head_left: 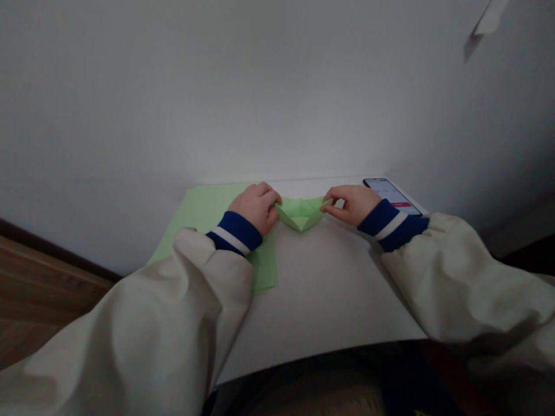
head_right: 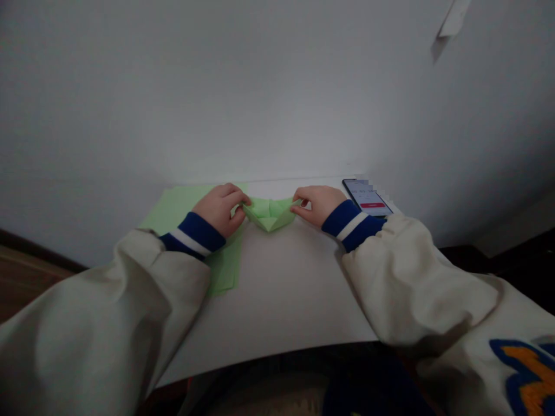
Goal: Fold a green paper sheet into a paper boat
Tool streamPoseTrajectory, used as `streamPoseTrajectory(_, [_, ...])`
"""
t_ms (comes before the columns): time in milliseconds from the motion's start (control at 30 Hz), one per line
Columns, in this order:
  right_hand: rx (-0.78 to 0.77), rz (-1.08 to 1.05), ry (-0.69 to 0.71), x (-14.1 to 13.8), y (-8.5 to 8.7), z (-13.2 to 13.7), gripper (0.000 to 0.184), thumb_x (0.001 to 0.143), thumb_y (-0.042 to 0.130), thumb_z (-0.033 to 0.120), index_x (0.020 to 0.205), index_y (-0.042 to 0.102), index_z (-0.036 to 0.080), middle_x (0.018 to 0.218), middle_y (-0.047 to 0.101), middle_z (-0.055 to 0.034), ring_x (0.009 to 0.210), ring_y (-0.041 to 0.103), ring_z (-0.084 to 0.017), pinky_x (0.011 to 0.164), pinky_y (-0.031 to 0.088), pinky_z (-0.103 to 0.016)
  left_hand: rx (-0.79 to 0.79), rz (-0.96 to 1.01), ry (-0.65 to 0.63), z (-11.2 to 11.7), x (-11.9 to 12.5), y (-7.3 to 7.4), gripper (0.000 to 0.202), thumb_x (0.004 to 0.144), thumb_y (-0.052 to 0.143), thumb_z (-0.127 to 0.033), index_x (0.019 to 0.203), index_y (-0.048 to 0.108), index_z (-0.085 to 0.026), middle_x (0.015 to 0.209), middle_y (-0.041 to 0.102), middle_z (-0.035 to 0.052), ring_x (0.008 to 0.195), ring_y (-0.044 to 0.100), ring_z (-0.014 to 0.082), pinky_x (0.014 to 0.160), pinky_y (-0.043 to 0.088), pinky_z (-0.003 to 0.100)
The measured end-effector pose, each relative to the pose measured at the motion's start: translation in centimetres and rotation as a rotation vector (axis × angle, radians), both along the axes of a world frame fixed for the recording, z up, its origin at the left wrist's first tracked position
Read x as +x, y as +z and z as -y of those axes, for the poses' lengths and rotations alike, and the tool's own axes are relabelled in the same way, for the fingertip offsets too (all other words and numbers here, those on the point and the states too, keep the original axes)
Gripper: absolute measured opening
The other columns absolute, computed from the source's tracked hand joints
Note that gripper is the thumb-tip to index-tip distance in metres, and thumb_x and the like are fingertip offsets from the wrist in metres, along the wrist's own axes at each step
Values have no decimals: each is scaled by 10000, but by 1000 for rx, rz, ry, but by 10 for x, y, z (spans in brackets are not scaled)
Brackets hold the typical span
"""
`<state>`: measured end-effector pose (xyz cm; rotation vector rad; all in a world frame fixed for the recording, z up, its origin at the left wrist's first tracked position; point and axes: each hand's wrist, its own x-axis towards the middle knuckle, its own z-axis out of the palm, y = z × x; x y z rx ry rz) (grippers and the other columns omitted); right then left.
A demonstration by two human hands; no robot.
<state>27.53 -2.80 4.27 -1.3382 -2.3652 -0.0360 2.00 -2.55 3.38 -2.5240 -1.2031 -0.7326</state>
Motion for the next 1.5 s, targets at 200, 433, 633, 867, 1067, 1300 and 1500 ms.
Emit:
streamPoseTrajectory(200, [-93, -153, -7, 9, -9, -9, 227, 758, 573, 408, 797, 655, 201, 735, 669, -19, 628, 566, -133, 586, 397, -259, 7, -9, 83, -1, 1, -1, 213, 718, 482, -204, 853, 636, -146, 826, 590, 95, 845, 520, 245, 836, 437, 408])
streamPoseTrajectory(433, [-166, -250, -98, 16, -18, -20, 320, 718, 585, 500, 740, 657, 189, 644, 630, -18, 612, 550, -141, 582, 400, -268, -80, 75, 77, -6, -2, -8, 235, 727, 474, -263, 836, 653, -156, 774, 603, 79, 806, 528, 233, 839, 415, 414])
streamPoseTrajectory(633, [-291, -302, -127, 19, -24, -23, 357, 728, 554, 543, 721, 648, 198, 623, 643, -21, 550, 537, -132, 517, 383, -263, -228, 121, 96, -10, -1, -11, 390, 788, 443, -477, 800, 671, -161, 749, 617, 80, 749, 545, 221, 784, 425, 402])
streamPoseTrajectory(867, [-477, -362, -183, 22, -30, -31, 342, 724, 570, 528, 706, 622, 191, 482, 563, 8, 406, 464, -96, 428, 345, -242, -354, 250, 117, -20, -6, -21, 344, 759, 476, -482, 693, 635, -184, 693, 624, 53, 657, 541, 182, 608, 429, 313])
streamPoseTrajectory(1067, [-504, -253, -223, 21, -27, -30, 366, 746, 529, 528, 666, 626, 185, 432, 492, 26, 361, 376, -79, 387, 277, -238, -415, 239, 180, -21, -6, -23, 340, 757, 472, -479, 664, 625, -190, 590, 602, 30, 520, 478, 149, 512, 376, 278])
streamPoseTrajectory(1300, [-352, -138, -263, 16, -25, -27, 390, 751, 495, 547, 660, 627, 191, 516, 568, -7, 470, 475, -114, 460, 329, -251, -423, 222, 214, -17, -4, -22, 308, 754, 501, -460, 755, 651, -190, 596, 586, 13, 538, 474, 145, 556, 389, 280])
streamPoseTrajectory(1500, [-288, -221, -215, 11, -27, -23, 419, 690, 548, 595, 697, 629, 184, 574, 578, -16, 541, 511, -137, 516, 374, -267, -327, 278, 8, -13, -1, -18, 276, 731, 578, -402, 895, 681, -206, 796, 541, 38, 809, 520, 189, 763, 451, 346])
